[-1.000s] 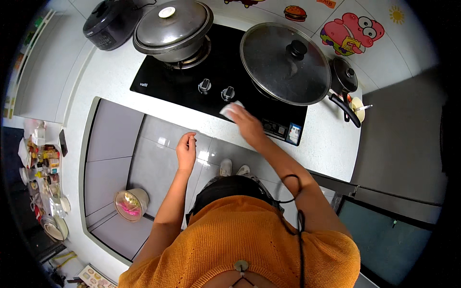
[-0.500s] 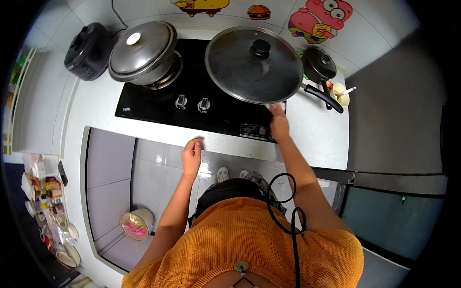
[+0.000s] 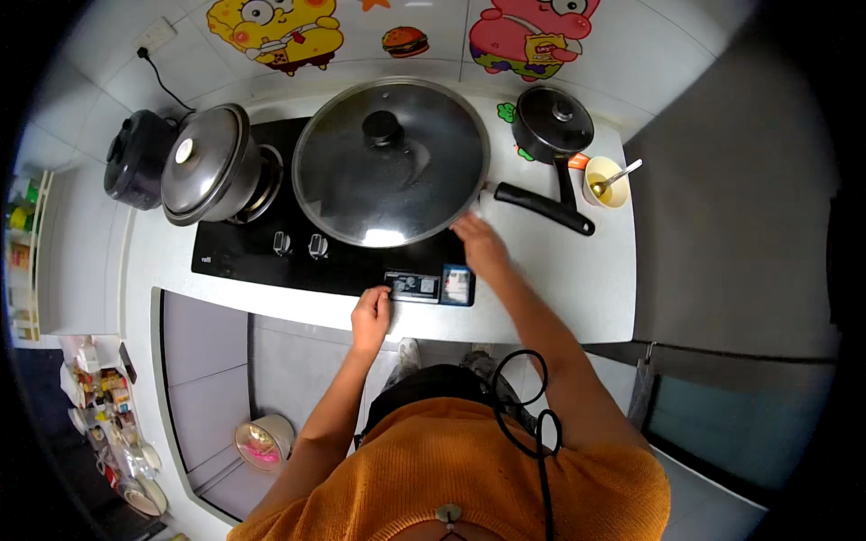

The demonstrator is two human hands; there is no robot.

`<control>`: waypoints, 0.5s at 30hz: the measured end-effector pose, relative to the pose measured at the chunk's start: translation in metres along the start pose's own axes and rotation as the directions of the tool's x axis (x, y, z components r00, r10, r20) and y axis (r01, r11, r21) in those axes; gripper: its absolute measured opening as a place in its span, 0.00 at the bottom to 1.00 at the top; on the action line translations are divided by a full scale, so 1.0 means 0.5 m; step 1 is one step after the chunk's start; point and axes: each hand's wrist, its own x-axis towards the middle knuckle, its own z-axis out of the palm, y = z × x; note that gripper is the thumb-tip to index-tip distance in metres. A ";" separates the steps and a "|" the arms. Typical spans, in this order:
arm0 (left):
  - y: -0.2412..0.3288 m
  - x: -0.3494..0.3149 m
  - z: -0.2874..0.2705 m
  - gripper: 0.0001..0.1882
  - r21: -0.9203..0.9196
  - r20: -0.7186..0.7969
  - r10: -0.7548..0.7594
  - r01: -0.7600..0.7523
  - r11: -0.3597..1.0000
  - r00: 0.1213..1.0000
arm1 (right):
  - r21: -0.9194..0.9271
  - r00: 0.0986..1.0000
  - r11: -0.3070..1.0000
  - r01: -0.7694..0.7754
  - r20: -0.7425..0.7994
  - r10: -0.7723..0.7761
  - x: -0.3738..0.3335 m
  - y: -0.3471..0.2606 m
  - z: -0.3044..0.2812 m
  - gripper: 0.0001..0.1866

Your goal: The person wipes the surface of a stovetop and the adjacent countertop with a cloth, then washes the cloth in the kitchen sink.

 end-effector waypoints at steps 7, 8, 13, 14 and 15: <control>0.098 0.033 0.122 0.07 0.196 0.001 0.180 -0.177 0.965 0.984 | 0.424 0.969 0.882 -0.203 0.216 0.119 0.048 0.134 -0.021 0.14; 0.109 0.039 0.137 0.07 0.216 -0.006 0.166 -0.161 0.963 0.986 | 0.481 0.988 0.875 -0.057 0.150 -0.019 0.020 0.119 -0.001 0.15; 0.121 0.038 0.212 0.05 0.208 -0.139 0.131 -0.100 0.973 0.982 | 0.425 0.836 0.824 0.374 0.231 -0.498 -0.127 0.070 -0.072 0.18; 0.128 0.037 0.227 0.05 0.213 -0.150 0.142 -0.109 0.971 0.978 | 0.395 0.850 0.835 0.383 0.203 -0.485 -0.112 0.091 -0.070 0.17; 0.132 0.036 0.238 0.05 0.223 -0.158 0.157 -0.120 0.968 0.975 | 0.366 0.866 0.846 0.389 0.168 -0.471 -0.092 0.105 -0.060 0.17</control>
